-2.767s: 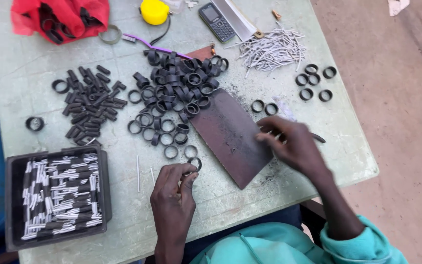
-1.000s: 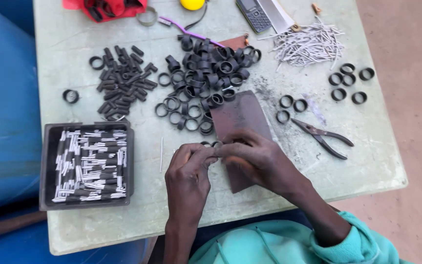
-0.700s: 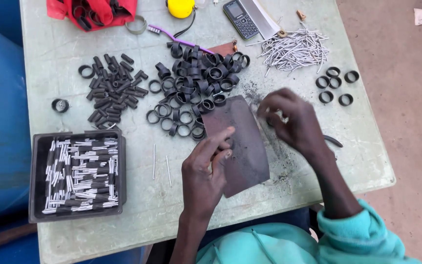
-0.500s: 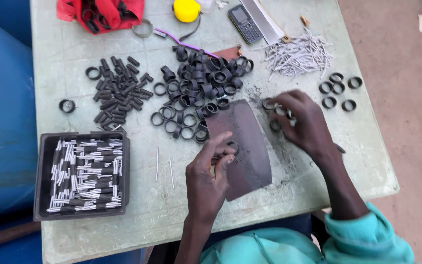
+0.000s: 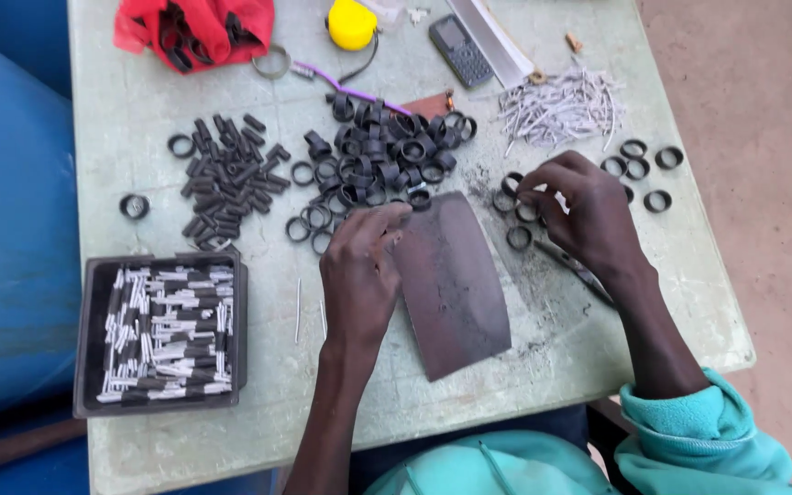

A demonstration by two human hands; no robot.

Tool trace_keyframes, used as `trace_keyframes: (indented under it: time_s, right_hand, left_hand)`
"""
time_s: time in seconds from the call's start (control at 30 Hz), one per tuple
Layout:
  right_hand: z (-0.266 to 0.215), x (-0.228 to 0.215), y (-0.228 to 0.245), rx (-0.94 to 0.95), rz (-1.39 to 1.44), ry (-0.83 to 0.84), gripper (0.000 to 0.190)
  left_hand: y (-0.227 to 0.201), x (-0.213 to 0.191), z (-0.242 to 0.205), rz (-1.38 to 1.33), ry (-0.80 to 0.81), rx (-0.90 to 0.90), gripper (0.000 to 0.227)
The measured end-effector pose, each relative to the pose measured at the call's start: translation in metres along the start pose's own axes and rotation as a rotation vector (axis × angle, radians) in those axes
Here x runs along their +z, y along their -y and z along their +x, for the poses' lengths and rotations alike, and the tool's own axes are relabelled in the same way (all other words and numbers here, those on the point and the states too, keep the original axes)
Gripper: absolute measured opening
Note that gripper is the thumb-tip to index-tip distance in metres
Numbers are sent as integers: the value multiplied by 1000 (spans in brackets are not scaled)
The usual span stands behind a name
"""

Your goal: Sorting and placing black plastic rings into a red fabric bag on a workbench.

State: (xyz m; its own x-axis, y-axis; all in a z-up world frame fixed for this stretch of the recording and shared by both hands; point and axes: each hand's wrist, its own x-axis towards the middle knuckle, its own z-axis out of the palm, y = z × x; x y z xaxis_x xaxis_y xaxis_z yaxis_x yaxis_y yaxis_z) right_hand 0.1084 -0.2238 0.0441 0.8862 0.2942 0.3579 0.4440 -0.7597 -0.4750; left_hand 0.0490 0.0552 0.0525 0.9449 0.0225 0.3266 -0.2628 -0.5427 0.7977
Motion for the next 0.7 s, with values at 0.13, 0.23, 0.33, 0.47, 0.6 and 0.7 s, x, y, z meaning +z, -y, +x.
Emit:
trace_keyframes:
  time_s: [0.13, 0.23, 0.33, 0.47, 0.6, 0.7]
  right_hand:
    - [3, 9, 1, 49, -93, 86, 15]
    - [20, 22, 29, 1, -35, 19, 16]
    - [33, 40, 53, -57, 104, 123, 19]
    - [41, 49, 39, -174, 109, 199, 7]
    - [30, 13, 25, -24, 1, 153, 9]
    - [31, 18, -13, -13, -103, 186, 11]
  left_hand:
    - [14, 3, 6, 183, 41, -18, 29]
    - [17, 4, 10, 288, 59, -50, 25]
    - [24, 13, 8, 296, 75, -22, 23]
    - [18, 10, 7, 372, 64, -38, 15]
    - [14, 1, 1, 232, 25, -37, 11]
    - [4, 1, -1, 111, 44, -22, 11]
